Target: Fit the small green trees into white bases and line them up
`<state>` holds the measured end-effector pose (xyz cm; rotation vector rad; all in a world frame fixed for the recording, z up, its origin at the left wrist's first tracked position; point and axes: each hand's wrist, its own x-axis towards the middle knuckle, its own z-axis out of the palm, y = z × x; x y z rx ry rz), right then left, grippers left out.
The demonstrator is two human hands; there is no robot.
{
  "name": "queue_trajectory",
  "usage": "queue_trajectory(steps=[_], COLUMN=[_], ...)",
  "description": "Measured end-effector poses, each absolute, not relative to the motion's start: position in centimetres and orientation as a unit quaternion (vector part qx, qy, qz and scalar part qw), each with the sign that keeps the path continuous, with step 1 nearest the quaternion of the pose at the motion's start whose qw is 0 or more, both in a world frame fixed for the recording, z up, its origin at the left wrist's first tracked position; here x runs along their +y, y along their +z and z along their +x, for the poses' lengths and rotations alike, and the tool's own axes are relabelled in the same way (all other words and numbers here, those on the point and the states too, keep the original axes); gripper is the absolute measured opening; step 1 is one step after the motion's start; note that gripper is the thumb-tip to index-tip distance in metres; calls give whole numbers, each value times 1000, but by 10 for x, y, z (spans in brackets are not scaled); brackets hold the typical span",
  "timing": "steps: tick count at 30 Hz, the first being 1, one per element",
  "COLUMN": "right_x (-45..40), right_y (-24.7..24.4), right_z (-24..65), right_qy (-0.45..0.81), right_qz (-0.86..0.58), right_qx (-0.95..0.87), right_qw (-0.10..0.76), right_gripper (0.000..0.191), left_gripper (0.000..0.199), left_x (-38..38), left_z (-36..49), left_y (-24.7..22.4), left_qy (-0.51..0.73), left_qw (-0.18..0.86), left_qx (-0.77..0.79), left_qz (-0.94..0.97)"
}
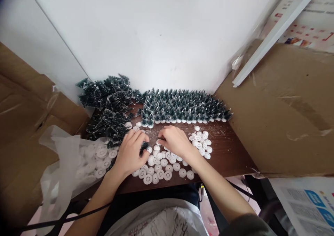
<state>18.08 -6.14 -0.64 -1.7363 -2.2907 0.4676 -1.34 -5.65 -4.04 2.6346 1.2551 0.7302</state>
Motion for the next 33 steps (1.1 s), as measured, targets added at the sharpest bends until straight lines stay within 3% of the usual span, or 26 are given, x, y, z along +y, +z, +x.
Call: queue_trajectory(steps=[6, 21, 33], right_x=[-63, -55, -43], right_y=[-11, -11, -11], right_z=[178, 176, 197], right_qy=[137, 162, 208], right_qz=[-594, -587, -578], right_qx=[-790, -790, -775], right_qw=[72, 69, 148], right_gripper=[21, 12, 13], left_gripper=[20, 27, 31], left_x=[-56, -54, -54], left_z=[-13, -14, -14], left_y=[-41, -42, -41], left_qy=[222, 313, 342], left_qw=[59, 86, 95], left_qx=[421, 404, 392], left_qz=[877, 855, 849])
